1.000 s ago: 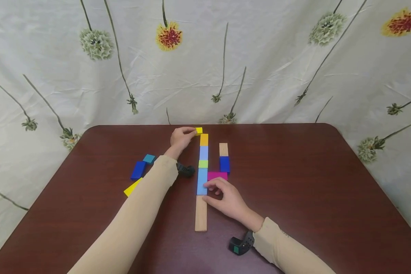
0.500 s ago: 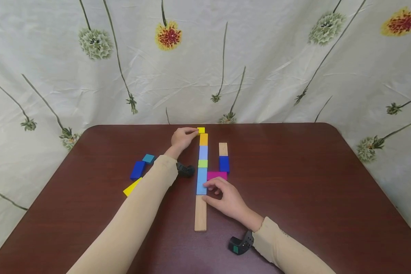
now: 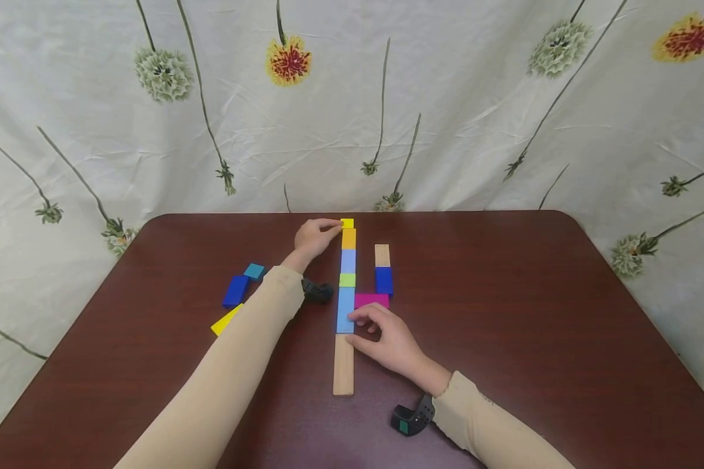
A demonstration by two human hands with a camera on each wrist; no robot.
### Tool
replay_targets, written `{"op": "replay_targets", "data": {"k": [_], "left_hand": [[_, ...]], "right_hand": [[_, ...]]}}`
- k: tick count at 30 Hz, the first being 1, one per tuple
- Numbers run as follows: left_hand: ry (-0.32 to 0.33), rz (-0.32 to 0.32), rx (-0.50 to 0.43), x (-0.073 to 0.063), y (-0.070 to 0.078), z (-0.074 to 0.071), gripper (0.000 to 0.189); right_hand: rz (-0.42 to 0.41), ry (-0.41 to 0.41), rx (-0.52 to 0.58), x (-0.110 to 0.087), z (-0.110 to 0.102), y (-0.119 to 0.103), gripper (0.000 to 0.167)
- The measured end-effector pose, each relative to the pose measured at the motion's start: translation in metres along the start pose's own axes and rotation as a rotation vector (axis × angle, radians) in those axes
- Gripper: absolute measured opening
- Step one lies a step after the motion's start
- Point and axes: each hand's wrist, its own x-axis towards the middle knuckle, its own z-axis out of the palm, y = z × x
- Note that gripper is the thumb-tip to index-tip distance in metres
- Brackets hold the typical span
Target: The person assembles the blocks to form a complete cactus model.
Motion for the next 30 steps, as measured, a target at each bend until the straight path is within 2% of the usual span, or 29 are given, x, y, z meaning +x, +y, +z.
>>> {"op": "replay_targets", "data": {"k": [23, 30], "left_hand": [[-0.033, 0.055, 0.007, -0.0005, 0.0023, -0.0032, 0.029], [-0.016, 0.05, -0.062, -0.0021, 0.0007, -0.0027, 0.031]], "right_hand": [[0.001, 0.003, 0.007, 0.0, -0.0001, -0.0007, 0.029], [0.007, 0.002, 0.005, 0.0004, 0.0007, 0.0002, 0.029]]}}
